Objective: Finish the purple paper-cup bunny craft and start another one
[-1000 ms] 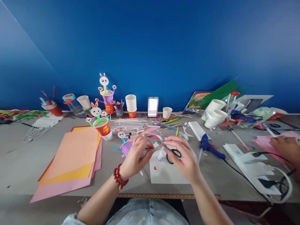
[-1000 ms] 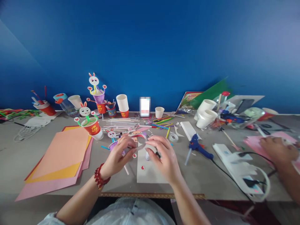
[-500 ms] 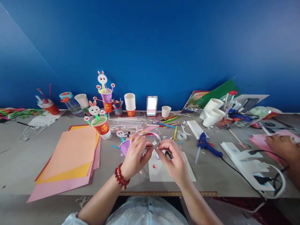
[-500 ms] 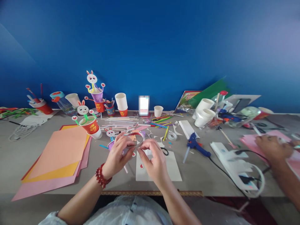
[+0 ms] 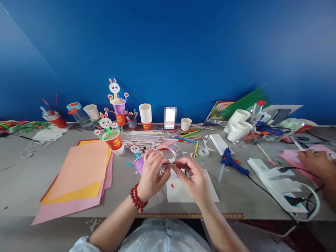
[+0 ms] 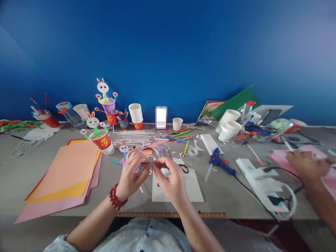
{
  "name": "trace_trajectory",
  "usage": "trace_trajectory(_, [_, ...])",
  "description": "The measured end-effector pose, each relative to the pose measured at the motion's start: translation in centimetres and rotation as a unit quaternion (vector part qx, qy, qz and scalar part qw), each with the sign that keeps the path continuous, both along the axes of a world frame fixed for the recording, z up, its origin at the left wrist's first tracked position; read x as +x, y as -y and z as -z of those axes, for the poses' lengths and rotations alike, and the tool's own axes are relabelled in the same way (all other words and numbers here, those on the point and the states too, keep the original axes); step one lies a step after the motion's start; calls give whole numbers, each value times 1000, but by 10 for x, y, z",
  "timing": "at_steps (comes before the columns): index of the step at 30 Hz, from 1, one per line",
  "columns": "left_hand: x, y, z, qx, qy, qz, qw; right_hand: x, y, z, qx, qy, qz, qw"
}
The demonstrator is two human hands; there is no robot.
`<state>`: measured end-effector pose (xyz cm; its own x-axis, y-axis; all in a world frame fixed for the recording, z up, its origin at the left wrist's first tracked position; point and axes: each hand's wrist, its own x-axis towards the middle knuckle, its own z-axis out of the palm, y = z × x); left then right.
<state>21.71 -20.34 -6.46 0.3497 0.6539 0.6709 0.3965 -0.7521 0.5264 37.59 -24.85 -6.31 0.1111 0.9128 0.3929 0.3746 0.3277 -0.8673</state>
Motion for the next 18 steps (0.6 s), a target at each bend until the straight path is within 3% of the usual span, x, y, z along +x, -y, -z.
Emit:
trace_trajectory(4, [1,1,1,-2,21,-23,1000,-4,1,-1,75,66,35,994])
trace_trajectory(9, [1,-1,1,11,27,-25,999,-4,0,-1,26,41,22,999])
trace_trajectory(12, [0,0,0,14,28,-19,999,-2,-1,-3,65,66,16,996])
trace_trajectory(18, [6,6,7,-77,150,5,986,-8,0,-2,151,94,37,983])
